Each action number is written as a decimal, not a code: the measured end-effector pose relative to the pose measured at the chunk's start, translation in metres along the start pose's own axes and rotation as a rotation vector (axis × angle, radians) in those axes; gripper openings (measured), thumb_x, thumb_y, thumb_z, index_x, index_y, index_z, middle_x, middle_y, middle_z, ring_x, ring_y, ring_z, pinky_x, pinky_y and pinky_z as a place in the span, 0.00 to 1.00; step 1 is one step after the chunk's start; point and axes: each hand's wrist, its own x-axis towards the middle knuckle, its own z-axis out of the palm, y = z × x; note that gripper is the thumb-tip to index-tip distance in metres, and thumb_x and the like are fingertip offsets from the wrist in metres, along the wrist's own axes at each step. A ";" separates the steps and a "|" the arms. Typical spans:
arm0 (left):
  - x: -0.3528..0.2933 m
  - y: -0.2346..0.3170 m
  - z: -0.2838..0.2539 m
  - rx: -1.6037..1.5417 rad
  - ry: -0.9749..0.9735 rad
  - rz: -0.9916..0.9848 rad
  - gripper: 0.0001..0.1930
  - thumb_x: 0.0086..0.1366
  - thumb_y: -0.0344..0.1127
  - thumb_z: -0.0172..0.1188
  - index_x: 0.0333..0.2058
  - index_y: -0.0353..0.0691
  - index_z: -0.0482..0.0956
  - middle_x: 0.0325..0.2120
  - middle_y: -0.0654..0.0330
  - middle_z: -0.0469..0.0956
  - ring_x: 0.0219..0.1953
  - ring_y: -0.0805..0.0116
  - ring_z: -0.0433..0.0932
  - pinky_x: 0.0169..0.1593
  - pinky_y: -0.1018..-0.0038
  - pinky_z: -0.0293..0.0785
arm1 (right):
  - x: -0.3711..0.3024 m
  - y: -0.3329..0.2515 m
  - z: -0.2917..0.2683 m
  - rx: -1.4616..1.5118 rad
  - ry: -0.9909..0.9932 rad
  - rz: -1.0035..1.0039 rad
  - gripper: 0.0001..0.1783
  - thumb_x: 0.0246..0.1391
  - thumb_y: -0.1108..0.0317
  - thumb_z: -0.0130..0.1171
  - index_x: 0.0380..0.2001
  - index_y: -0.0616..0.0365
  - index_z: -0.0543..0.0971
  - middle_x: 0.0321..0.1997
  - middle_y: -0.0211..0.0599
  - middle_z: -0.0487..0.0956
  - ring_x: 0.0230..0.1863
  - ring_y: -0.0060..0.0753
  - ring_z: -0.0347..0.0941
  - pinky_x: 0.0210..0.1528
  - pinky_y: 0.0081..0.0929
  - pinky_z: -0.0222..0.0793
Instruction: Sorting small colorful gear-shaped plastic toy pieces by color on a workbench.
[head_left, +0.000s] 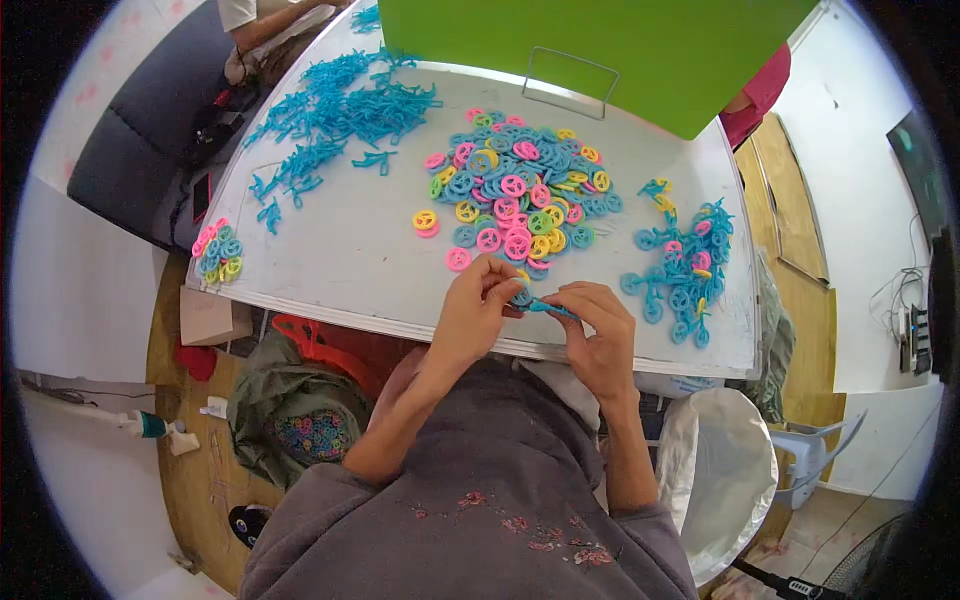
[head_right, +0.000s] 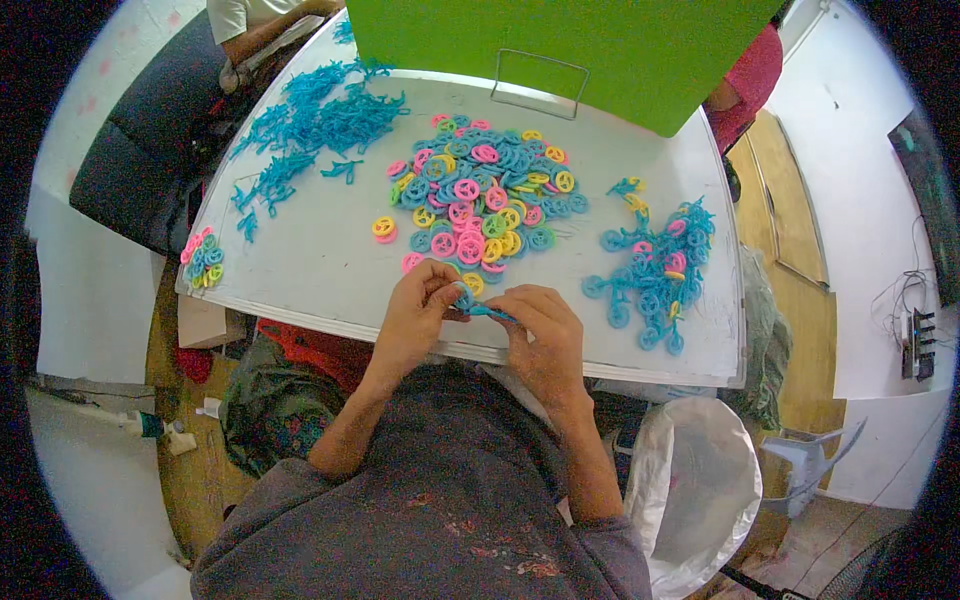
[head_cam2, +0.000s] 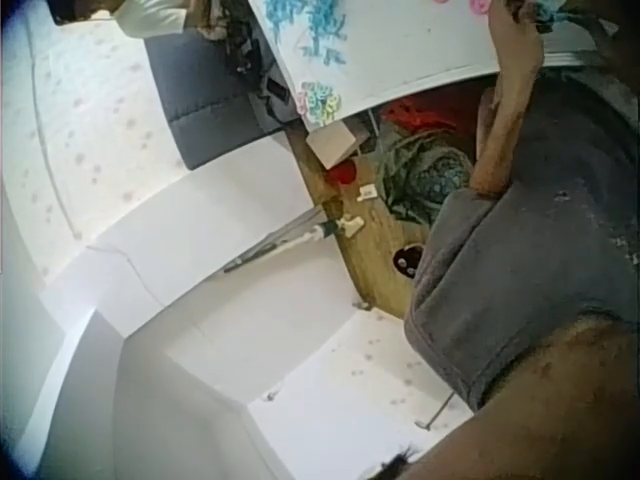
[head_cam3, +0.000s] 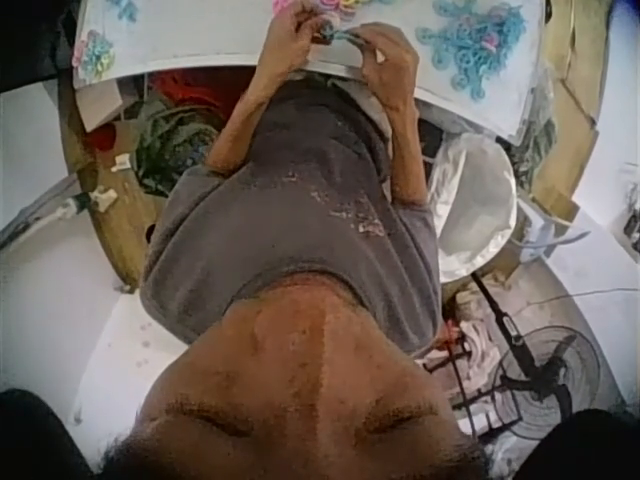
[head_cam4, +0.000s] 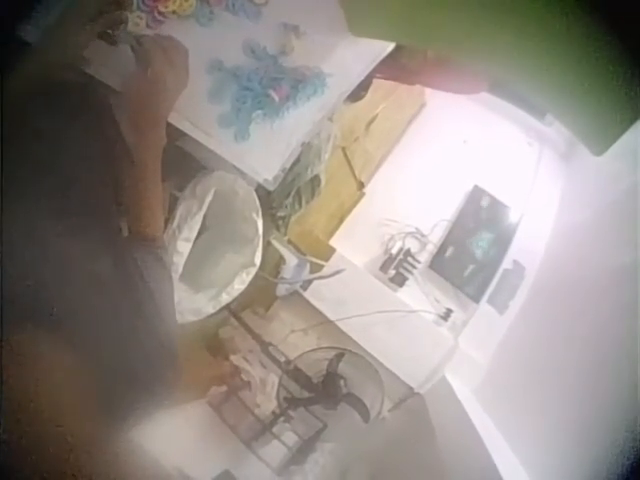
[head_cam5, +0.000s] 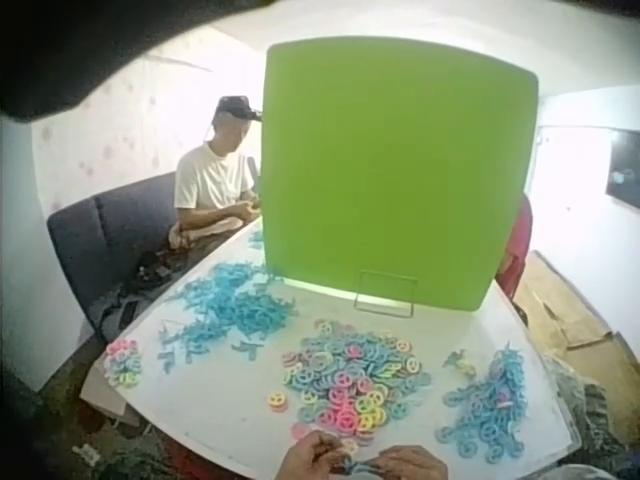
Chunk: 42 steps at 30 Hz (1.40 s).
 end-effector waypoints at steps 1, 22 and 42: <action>-0.001 -0.002 0.002 0.015 0.047 0.035 0.03 0.66 0.23 0.49 0.38 0.33 0.68 0.31 0.59 0.74 0.34 0.74 0.76 0.37 0.74 0.80 | 0.000 -0.002 0.000 0.015 0.002 0.032 0.15 0.38 0.85 0.61 0.32 0.60 0.82 0.33 0.41 0.81 0.40 0.40 0.76 0.43 0.32 0.71; -0.007 -0.022 0.026 0.044 0.244 0.281 0.02 0.65 0.18 0.47 0.32 0.29 0.67 0.29 0.56 0.74 0.34 0.72 0.78 0.39 0.74 0.81 | -0.009 0.018 0.010 0.615 -0.035 0.655 0.11 0.54 0.69 0.61 0.36 0.68 0.81 0.29 0.33 0.82 0.30 0.18 0.72 0.33 0.19 0.68; -0.002 -0.016 0.019 0.073 0.176 0.240 0.07 0.64 0.17 0.45 0.38 0.31 0.70 0.30 0.57 0.77 0.34 0.69 0.80 0.40 0.74 0.79 | -0.010 0.014 0.014 0.108 0.175 0.293 0.08 0.45 0.79 0.63 0.32 0.63 0.80 0.32 0.43 0.81 0.34 0.39 0.78 0.39 0.29 0.71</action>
